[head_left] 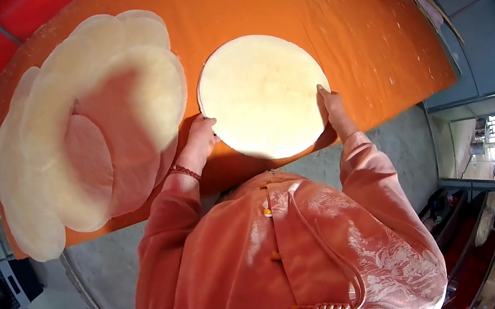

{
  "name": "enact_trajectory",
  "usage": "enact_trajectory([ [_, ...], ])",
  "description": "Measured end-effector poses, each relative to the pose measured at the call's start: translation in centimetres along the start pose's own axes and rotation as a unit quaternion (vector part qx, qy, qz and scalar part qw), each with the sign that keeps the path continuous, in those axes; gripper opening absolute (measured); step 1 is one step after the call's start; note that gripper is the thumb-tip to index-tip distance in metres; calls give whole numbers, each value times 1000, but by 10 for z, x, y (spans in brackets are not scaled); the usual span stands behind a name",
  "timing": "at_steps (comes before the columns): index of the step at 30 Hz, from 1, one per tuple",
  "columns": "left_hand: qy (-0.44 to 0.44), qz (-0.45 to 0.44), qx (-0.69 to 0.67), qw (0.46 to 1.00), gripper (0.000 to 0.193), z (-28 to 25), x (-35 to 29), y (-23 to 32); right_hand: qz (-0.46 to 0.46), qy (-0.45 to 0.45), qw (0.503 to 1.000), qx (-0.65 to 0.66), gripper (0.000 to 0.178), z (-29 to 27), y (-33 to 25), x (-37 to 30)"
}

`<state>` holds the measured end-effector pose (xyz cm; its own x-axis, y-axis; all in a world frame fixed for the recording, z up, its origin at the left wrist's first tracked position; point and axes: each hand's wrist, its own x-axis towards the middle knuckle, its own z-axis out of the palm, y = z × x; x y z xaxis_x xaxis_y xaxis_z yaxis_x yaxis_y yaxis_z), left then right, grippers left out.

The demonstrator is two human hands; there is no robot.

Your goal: The person stacks thin flatbreads by hand on a table, occasionally moving a finished stack to the side to start a new one.

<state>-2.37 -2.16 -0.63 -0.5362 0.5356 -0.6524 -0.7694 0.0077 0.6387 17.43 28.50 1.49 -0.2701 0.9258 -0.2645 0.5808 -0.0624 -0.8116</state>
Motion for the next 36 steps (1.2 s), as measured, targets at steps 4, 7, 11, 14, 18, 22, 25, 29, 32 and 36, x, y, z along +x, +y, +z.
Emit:
enact_trajectory([
  [4, -5, -6, -5, 1000, 32, -5, 4, -4, 54, -91, 986, 128, 43, -4, -4, 2],
  [7, -29, 54, 62, 996, 33, 3, 7, -11, 69, -180, 941, 279, 44, -8, 36, 55],
  [11, 7, 49, 90, 995, 35, -9, 9, -10, 150, -286, 895, 308, 48, -26, 10, 28],
  [14, 1, 42, 78, 996, 37, 2, 3, -4, 128, -269, 883, 363, 50, -29, 21, 22],
  [18, 8, 31, 80, 996, 36, -3, 3, -4, 109, -263, 888, 362, 49, -20, 6, 11],
  [22, 23, 20, 87, 996, 37, 11, -9, 3, 103, -196, 939, 262, 53, -18, -14, -1],
  [25, 7, 13, 59, 998, 37, -4, 0, 4, 101, -213, 953, 190, 53, -10, 7, 24],
  [29, -31, 6, 55, 998, 37, -7, 0, 2, 122, -324, 854, 388, 50, -28, 2, 5],
  [32, -23, 12, 29, 999, 37, 4, -6, -1, 149, -289, 862, 389, 47, -26, 29, -11],
  [36, -24, 12, 38, 999, 36, -5, -2, -4, 153, -294, 894, 301, 46, -28, 4, -11],
])
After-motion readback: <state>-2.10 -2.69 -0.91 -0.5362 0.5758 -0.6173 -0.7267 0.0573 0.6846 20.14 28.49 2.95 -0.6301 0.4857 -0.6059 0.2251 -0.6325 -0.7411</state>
